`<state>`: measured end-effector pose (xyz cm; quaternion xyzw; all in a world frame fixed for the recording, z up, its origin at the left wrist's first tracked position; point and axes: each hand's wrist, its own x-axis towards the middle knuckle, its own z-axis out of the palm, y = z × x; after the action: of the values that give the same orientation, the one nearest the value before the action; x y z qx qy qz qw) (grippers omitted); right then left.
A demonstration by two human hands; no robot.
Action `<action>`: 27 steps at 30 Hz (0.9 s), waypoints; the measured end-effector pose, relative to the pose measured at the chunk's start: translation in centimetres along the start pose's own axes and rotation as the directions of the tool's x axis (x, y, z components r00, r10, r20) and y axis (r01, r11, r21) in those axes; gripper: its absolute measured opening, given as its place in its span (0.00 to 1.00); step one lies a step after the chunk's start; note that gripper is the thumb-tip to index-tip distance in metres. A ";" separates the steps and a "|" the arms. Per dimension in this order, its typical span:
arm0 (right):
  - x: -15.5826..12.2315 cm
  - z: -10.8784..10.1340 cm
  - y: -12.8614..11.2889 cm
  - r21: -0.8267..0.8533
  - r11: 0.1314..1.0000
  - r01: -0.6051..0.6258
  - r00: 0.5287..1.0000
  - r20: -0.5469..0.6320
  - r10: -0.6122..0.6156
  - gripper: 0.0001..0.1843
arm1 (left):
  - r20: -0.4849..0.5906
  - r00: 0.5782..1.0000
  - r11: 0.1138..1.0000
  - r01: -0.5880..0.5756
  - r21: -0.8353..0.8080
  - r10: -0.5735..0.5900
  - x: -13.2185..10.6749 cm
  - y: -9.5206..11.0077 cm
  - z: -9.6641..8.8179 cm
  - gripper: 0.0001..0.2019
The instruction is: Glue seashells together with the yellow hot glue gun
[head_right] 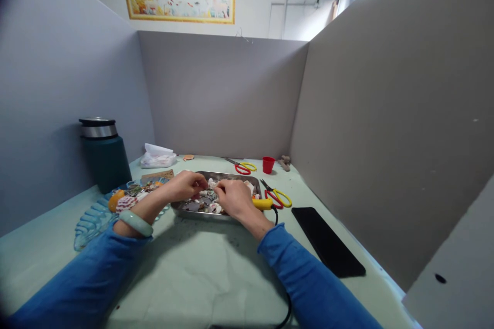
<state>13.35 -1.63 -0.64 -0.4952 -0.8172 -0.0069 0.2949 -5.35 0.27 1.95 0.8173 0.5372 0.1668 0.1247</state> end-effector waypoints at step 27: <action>0.1 0.0 0.6 0.323 0.946 0.015 0.995 -0.098 0.018 0.12 | 0.042 0.996 0.875 -0.043 -0.483 0.072 -0.5 0.7 0.0 0.17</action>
<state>13.80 -1.22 -0.71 -0.4400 -0.7911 0.1027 0.4124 -4.98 -0.50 2.16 0.7808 0.4505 0.2745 0.3347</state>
